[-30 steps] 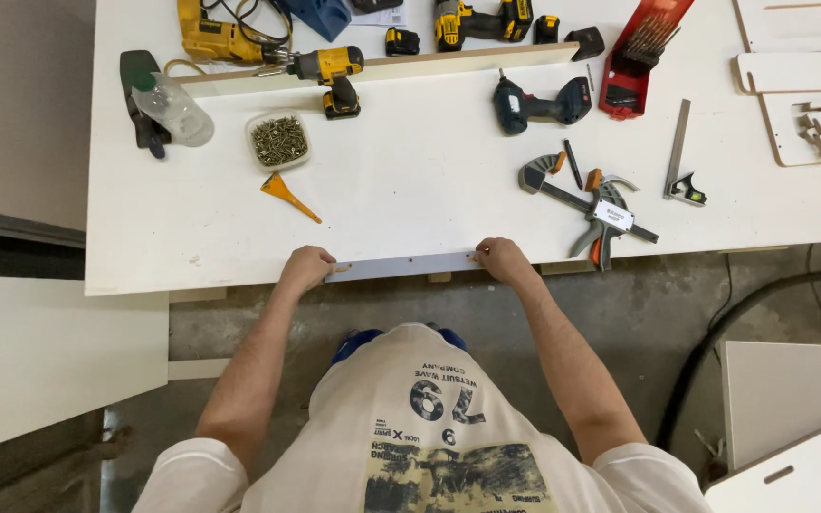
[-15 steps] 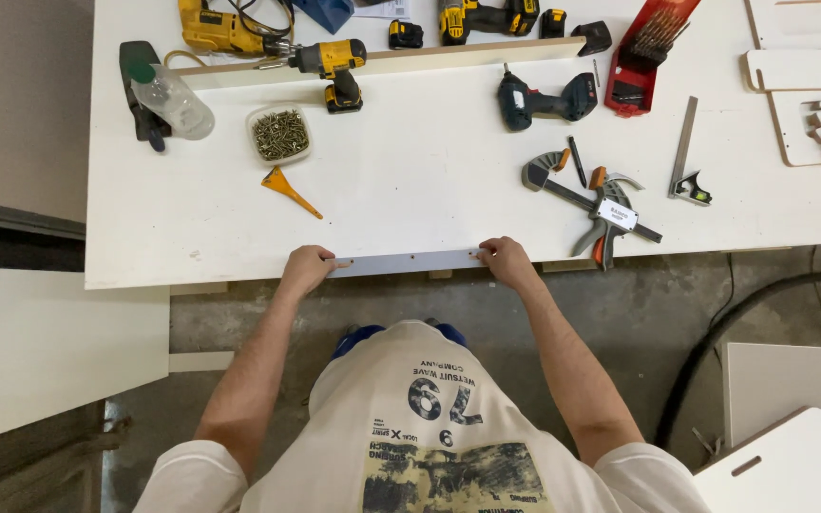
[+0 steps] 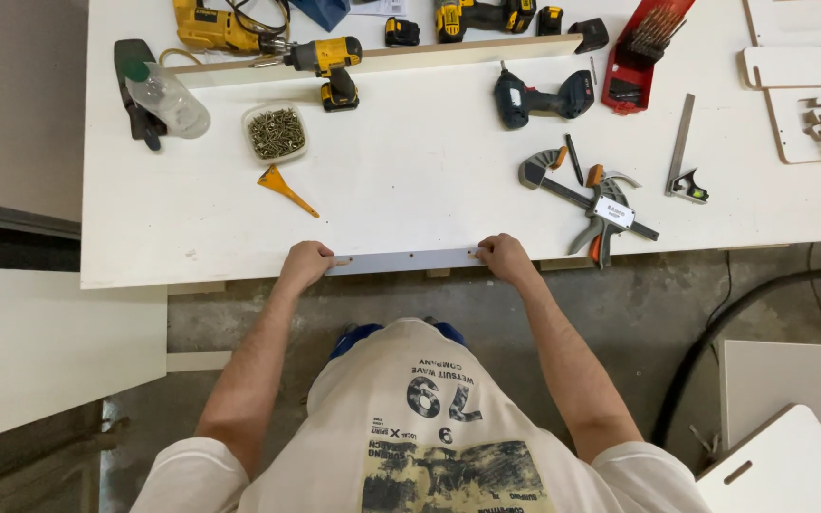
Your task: Aligning a metal bracket on a board, securing it with a clamp, and fastening it with screws using a power drill
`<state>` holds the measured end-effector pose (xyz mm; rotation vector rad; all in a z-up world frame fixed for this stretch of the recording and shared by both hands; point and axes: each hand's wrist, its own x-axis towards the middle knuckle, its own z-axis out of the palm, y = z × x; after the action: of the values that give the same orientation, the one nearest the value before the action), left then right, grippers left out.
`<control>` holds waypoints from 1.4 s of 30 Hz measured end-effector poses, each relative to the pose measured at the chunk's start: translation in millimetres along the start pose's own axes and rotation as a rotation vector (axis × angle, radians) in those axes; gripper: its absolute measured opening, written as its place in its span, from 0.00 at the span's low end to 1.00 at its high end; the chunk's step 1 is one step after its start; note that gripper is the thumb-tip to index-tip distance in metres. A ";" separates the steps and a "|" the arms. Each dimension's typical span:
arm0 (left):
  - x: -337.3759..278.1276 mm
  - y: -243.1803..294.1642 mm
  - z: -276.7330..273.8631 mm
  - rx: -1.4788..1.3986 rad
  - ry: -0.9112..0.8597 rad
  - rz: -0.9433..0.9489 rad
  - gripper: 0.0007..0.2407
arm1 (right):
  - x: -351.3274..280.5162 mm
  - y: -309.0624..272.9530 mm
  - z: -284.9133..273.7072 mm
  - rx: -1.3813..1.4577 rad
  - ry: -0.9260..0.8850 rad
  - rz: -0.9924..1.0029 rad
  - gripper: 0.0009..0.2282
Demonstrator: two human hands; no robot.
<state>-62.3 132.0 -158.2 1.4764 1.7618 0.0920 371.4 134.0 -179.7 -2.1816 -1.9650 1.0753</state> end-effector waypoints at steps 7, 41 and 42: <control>5.5 -2.5 4.7 0.027 0.015 0.002 0.12 | -6.5 -1.1 -4.1 0.091 -0.015 0.010 0.12; 5.8 14.4 -6.9 0.046 -0.088 0.011 0.11 | -15.3 -27.9 -20.1 -0.079 -0.046 0.031 0.13; 5.7 13.1 -7.2 0.022 -0.081 0.003 0.11 | -16.3 -30.9 -22.6 -0.079 -0.047 0.027 0.13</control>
<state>-56.2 143.9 -149.5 1.4783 1.7008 0.0147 355.9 135.6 -141.1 -2.2477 -2.0372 1.0809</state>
